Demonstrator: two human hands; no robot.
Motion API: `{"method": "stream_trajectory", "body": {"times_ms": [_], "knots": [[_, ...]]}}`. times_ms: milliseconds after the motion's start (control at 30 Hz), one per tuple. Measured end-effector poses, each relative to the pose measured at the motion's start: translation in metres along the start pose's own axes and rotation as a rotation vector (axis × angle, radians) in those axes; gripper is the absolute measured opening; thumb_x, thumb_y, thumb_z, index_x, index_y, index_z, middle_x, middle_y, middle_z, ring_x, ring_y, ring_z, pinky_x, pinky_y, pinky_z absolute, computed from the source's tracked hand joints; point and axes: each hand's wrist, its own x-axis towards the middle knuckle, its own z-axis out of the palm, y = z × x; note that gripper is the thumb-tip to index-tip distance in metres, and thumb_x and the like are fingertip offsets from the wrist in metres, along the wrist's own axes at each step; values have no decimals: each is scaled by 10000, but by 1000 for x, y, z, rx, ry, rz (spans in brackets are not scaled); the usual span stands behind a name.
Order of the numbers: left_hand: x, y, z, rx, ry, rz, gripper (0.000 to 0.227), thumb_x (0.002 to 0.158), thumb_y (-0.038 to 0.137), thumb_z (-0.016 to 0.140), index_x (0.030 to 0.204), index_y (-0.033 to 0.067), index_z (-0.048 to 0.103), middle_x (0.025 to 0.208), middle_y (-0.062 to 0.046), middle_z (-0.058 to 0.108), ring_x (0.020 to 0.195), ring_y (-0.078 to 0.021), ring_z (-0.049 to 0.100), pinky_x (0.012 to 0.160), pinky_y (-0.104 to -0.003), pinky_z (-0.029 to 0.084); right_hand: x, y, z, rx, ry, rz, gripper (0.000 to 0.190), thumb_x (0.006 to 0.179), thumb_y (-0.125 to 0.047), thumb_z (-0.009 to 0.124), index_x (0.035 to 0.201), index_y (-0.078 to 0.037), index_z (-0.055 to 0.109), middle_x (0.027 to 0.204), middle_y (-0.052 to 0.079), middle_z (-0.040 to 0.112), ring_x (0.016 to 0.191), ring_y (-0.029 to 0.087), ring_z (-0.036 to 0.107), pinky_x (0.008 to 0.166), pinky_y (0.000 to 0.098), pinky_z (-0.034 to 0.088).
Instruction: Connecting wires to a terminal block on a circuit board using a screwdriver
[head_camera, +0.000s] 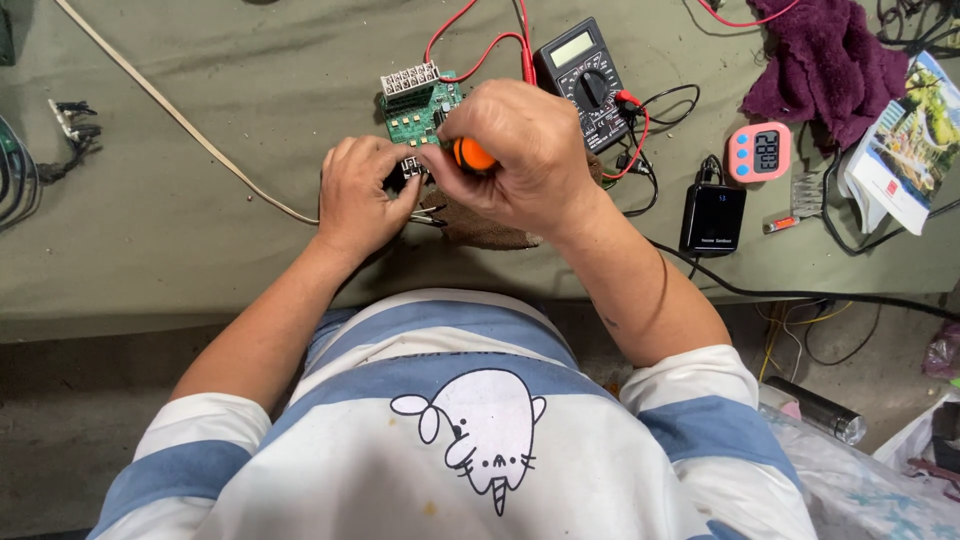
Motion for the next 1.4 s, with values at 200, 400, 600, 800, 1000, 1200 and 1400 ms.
{"method": "stream_trajectory", "body": {"times_ms": [200,400,600,800,1000,1200,1400], "knots": [[0,0,1,6,22,26,252,862,224,774,1104,170,728,998,-44,654,872,-299,585,776,-444,442,-3,4,10,-85,72,-55,321,965,-178,788,801,-67,536,670,66,492,556,273,447,521,398,351],[-1,-4,2,-8,4,1,263,878,248,766,1127,172,731,1029,-46,668,905,-307,603,806,-456,446,-2,4,24,-114,297,45,278,931,-80,746,798,-60,504,648,69,495,543,251,431,521,380,356],[6,1,3,-60,19,68,366,862,273,738,1192,115,712,1118,-111,677,957,-345,620,825,-469,461,3,-6,26,41,259,-28,181,941,-40,642,787,-25,548,771,103,653,649,281,603,662,404,488],[7,-7,18,-101,30,193,258,841,129,757,1069,46,670,997,-158,669,881,-385,623,754,-465,484,-7,7,80,756,440,91,92,891,-75,759,852,-50,680,730,106,641,577,234,606,577,338,519],[-8,-25,33,16,105,135,296,719,176,830,995,121,741,981,-69,652,881,-306,648,784,-404,532,-27,23,85,670,629,157,135,924,-99,738,884,-15,641,655,74,522,513,146,477,489,287,458],[-22,-36,45,44,32,110,291,699,144,805,976,180,723,1012,-44,627,868,-285,668,750,-391,548,-37,19,100,684,636,147,392,1024,-376,617,860,-22,659,615,53,572,467,148,496,498,267,465],[-2,-11,20,-157,-15,43,405,801,138,836,1190,104,727,1031,-110,632,947,-351,674,826,-460,537,-29,16,57,857,719,48,371,1006,-340,663,904,17,659,666,111,661,525,158,592,532,283,504]]}}
